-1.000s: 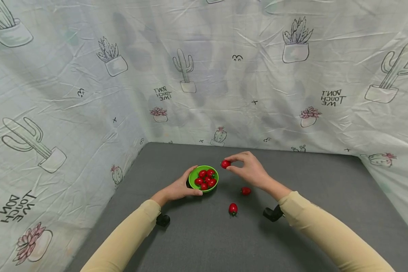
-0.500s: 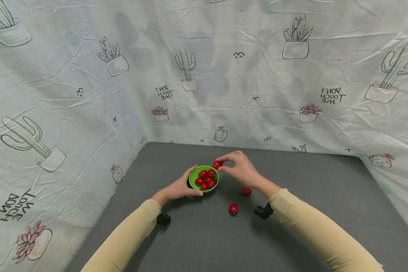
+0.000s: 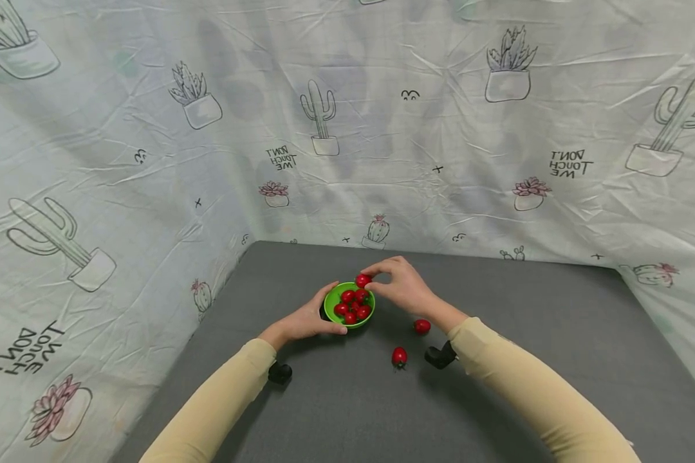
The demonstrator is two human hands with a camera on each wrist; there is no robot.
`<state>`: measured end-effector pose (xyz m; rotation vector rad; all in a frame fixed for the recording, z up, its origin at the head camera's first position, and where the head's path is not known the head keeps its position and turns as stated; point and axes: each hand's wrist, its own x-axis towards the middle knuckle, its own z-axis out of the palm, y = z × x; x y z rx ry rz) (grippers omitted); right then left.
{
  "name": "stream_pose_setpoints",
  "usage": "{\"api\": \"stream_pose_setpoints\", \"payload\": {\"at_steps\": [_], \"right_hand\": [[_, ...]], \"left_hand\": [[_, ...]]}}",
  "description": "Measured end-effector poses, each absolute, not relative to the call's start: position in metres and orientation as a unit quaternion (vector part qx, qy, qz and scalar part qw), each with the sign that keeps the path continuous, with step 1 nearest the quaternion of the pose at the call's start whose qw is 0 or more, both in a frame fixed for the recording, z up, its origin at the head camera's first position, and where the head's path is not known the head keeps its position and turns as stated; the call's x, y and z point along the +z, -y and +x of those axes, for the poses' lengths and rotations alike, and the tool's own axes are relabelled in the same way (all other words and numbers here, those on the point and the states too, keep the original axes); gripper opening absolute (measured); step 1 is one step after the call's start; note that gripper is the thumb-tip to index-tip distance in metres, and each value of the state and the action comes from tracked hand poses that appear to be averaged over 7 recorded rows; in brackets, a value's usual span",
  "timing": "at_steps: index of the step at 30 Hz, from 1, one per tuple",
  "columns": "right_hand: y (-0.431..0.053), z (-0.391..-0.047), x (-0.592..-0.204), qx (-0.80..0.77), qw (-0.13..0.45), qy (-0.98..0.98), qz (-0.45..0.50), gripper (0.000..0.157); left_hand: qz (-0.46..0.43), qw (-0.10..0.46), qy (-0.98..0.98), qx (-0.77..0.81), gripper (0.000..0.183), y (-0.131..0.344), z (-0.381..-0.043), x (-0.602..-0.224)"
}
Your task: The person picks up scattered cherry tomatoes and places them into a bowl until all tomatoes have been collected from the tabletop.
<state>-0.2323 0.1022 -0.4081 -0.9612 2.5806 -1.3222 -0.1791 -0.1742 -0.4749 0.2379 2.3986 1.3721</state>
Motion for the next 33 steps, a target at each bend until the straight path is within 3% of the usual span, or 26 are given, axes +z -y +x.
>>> {"api": "stream_pose_setpoints", "payload": {"at_steps": [19,33], "right_hand": [[-0.090,-0.256,-0.413,-0.407,0.097,-0.842,-0.340,0.021],[-0.086,-0.257,-0.423,-0.374,0.104,-0.848,-0.362,0.022]], "left_hand": [[0.069,0.188,-0.846,0.494,0.110,0.169,-0.182,-0.470],[0.072,0.196,-0.836,0.507,0.112,0.169,-0.182,-0.469]]}}
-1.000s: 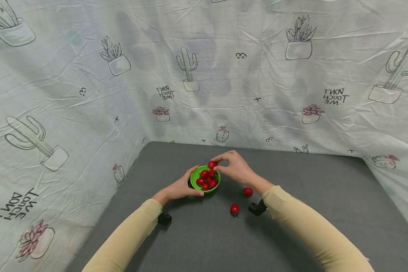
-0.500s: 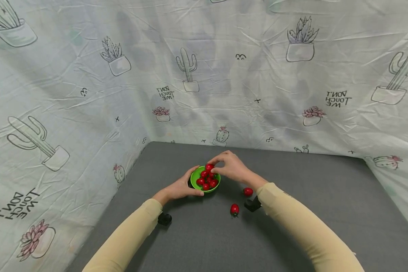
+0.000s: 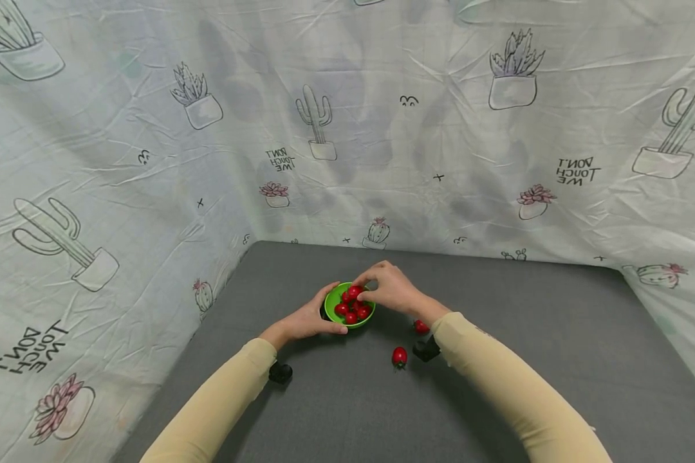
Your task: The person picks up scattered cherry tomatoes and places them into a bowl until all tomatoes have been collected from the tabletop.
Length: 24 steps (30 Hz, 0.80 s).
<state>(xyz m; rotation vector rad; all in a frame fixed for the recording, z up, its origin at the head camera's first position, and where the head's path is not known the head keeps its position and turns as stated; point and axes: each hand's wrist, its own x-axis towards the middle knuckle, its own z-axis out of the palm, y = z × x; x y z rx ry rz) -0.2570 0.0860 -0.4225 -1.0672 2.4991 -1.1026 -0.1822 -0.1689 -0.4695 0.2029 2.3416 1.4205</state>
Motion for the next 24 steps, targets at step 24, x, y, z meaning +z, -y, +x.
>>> {"api": "stream_pose_setpoints", "payload": {"at_steps": [24], "right_hand": [[-0.077,-0.255,-0.434,-0.350,0.102,-0.852,-0.375,0.023]], "left_hand": [[0.066,0.194,-0.836,0.509,0.109,0.168,-0.179,-0.468]]}}
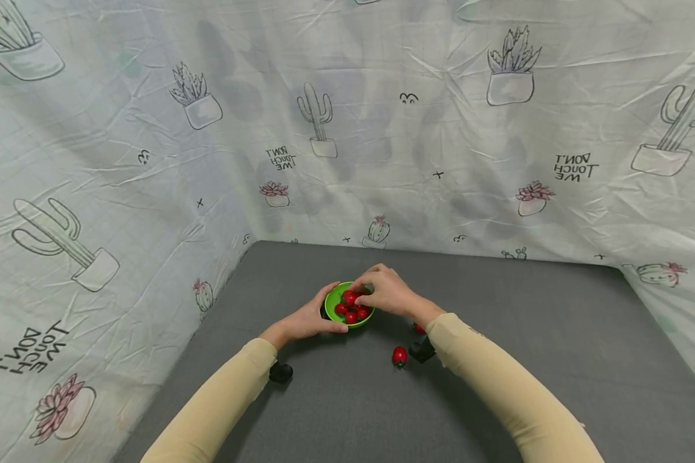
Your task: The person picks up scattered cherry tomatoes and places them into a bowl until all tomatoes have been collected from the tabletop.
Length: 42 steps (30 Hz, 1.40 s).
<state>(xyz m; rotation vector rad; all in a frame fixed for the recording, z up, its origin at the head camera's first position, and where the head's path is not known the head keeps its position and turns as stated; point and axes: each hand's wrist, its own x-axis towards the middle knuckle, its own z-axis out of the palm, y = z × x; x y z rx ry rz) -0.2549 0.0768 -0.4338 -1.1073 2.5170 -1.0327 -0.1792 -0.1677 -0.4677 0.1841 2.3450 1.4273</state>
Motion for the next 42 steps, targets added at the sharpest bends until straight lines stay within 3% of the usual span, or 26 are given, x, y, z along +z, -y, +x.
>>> {"api": "stream_pose_setpoints", "payload": {"at_steps": [12,42], "right_hand": [[-0.094,-0.236,-0.430,-0.365,0.108,-0.840,-0.388,0.028],[-0.134,-0.234,-0.408,-0.376,0.091,-0.830,-0.401,0.032]], "left_hand": [[0.047,0.191,-0.837,0.511,0.104,0.155,-0.151,-0.466],[0.038,0.196,-0.836,0.511,0.106,0.150,-0.154,-0.458]]}}
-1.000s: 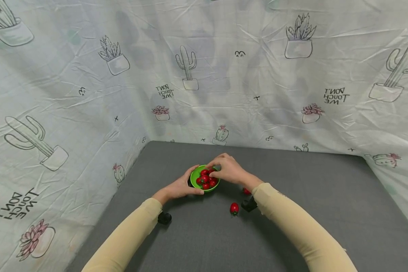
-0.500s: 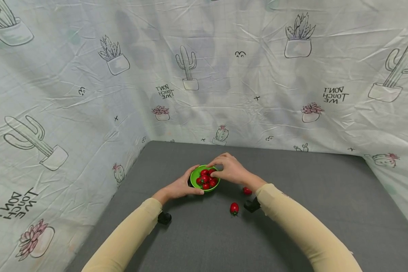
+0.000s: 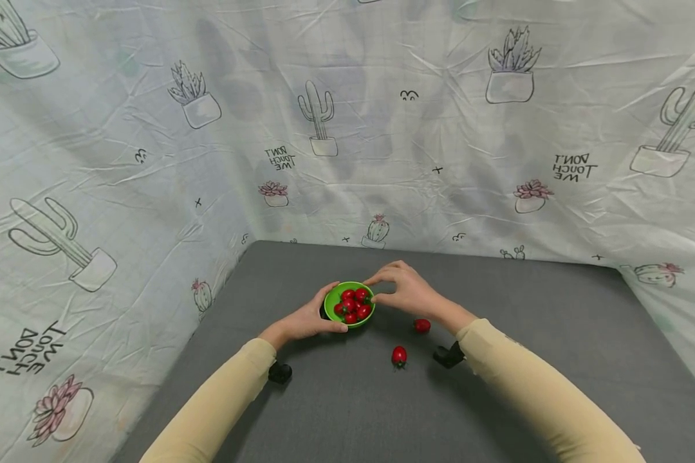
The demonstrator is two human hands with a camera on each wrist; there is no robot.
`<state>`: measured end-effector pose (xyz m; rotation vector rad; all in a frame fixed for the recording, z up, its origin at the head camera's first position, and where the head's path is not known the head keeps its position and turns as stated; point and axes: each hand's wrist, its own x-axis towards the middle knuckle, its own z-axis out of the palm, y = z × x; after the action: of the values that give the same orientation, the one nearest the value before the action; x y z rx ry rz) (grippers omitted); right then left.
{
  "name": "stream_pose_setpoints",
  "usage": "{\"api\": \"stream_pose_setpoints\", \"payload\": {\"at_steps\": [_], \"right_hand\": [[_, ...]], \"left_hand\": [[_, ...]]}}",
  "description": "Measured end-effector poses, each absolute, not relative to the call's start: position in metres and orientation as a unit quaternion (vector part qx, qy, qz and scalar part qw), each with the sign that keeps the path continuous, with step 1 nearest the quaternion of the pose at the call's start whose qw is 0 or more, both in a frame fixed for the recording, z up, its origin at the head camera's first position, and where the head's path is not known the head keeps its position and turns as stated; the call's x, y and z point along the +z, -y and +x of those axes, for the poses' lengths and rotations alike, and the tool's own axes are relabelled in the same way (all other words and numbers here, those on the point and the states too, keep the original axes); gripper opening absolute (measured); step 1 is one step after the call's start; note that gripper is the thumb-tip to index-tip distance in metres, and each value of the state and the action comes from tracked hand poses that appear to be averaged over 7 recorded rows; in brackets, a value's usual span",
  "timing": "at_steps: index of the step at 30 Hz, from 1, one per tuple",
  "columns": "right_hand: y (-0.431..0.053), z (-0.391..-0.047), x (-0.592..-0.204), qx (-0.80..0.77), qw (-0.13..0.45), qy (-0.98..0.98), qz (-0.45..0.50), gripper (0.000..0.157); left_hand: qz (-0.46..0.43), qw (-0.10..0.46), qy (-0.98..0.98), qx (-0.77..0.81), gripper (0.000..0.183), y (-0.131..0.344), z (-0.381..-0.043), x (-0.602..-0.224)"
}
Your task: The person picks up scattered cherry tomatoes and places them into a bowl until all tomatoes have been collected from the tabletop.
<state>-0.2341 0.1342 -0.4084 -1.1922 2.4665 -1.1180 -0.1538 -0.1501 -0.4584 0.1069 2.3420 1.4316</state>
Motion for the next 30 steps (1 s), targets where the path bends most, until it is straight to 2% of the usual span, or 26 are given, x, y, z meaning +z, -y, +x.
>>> {"api": "stream_pose_setpoints", "payload": {"at_steps": [30], "right_hand": [[-0.200,-0.224,-0.398,-0.398,0.107,-0.839,-0.355,0.038]], "left_hand": [[0.044,0.194,-0.838,0.508,0.109,0.151,-0.153,-0.456]]}}
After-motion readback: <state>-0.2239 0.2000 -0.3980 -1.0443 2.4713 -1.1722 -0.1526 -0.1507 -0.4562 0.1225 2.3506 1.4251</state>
